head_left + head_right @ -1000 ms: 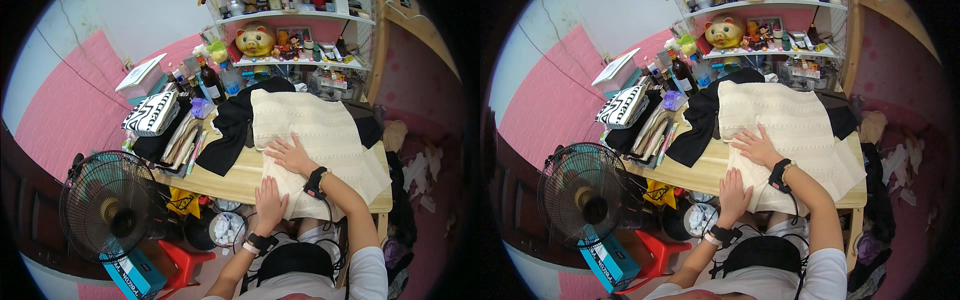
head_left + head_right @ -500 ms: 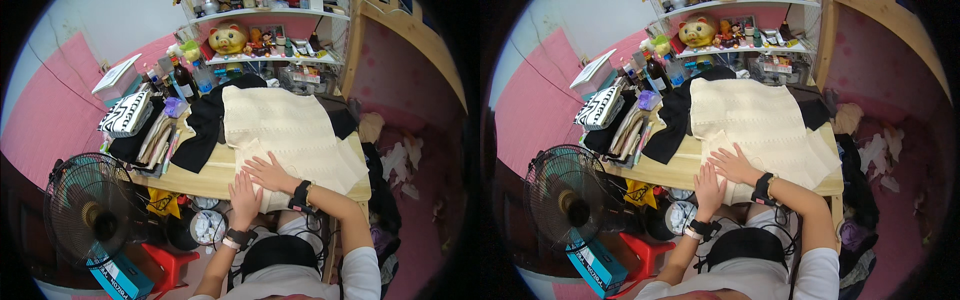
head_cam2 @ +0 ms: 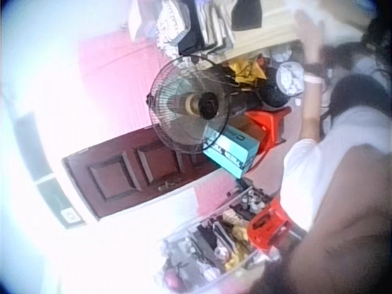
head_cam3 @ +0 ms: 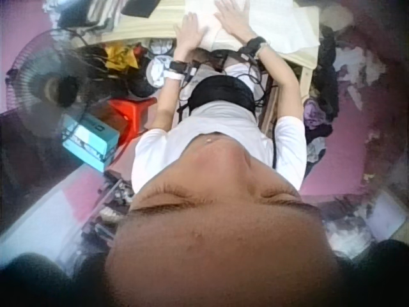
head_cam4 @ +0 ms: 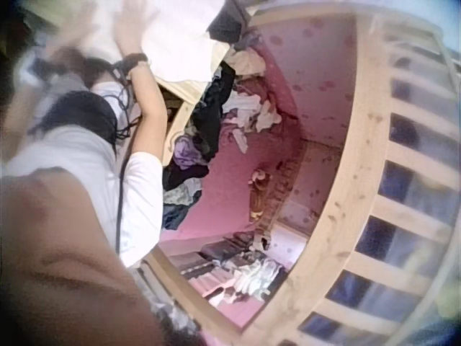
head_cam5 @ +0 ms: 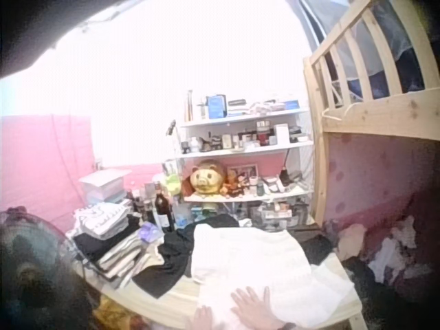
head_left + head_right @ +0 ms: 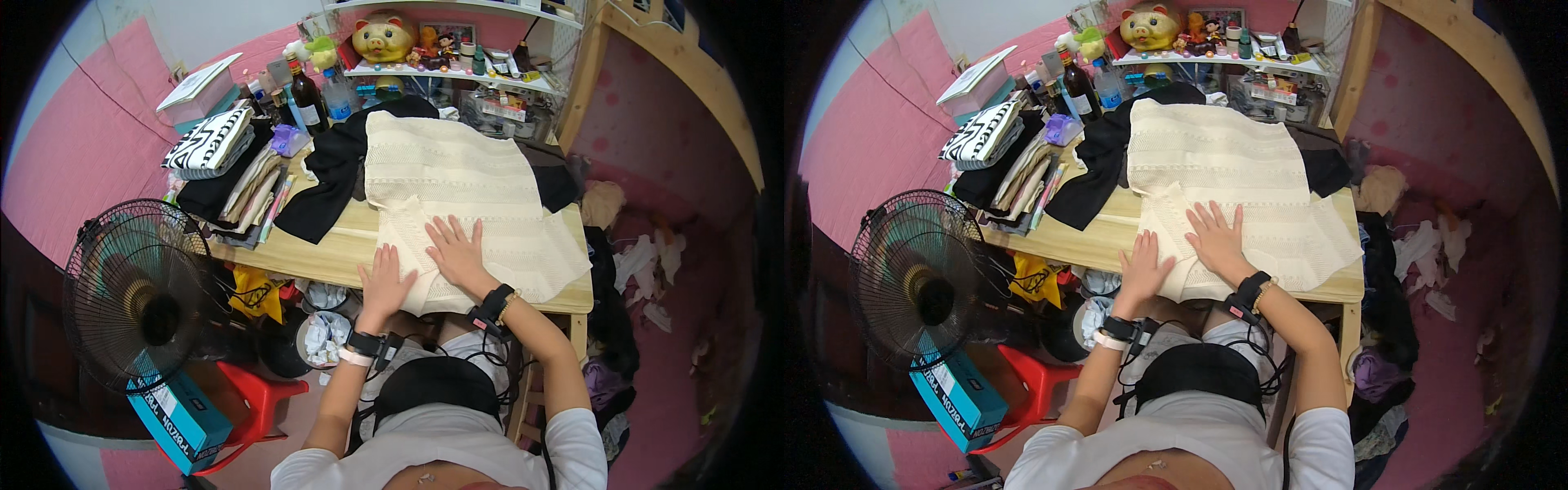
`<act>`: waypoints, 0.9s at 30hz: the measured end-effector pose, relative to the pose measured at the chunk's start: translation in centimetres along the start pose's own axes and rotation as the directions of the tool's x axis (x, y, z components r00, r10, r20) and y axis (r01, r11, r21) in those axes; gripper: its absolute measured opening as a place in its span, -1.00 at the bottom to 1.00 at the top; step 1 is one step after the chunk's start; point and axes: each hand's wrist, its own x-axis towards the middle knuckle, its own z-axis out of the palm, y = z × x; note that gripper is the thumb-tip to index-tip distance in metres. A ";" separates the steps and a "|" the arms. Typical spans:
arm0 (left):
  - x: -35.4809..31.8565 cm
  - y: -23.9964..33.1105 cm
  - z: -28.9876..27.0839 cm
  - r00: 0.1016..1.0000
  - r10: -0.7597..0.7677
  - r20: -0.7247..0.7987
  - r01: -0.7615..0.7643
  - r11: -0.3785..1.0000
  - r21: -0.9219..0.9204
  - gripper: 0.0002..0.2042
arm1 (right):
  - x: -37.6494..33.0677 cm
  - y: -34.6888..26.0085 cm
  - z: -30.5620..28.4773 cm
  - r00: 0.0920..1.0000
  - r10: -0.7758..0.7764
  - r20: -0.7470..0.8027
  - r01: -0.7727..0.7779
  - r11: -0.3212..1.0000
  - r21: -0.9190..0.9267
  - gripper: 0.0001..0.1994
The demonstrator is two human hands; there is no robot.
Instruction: The person picks up a white patterned sweater from a table, spreads it out flat across the table surface, and folds it.
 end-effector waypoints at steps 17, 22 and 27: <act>1.3 0.6 1.4 0.977 0.150 -0.149 -0.119 0.972 0.201 -0.43 | -3.5 -1.8 -1.0 0.991 -0.133 -0.012 0.133 0.976 0.170 -0.46; 1.4 0.7 1.2 0.978 0.138 -0.154 -0.110 0.978 0.178 -0.41 | -4.3 -0.6 -1.7 0.999 -0.028 -0.018 0.030 0.989 0.144 -0.45; 1.6 2.1 0.1 0.966 0.200 -0.162 -0.161 0.960 0.228 -0.44 | -2.5 -2.9 -2.0 0.994 -0.089 -0.066 0.103 0.959 0.264 -0.43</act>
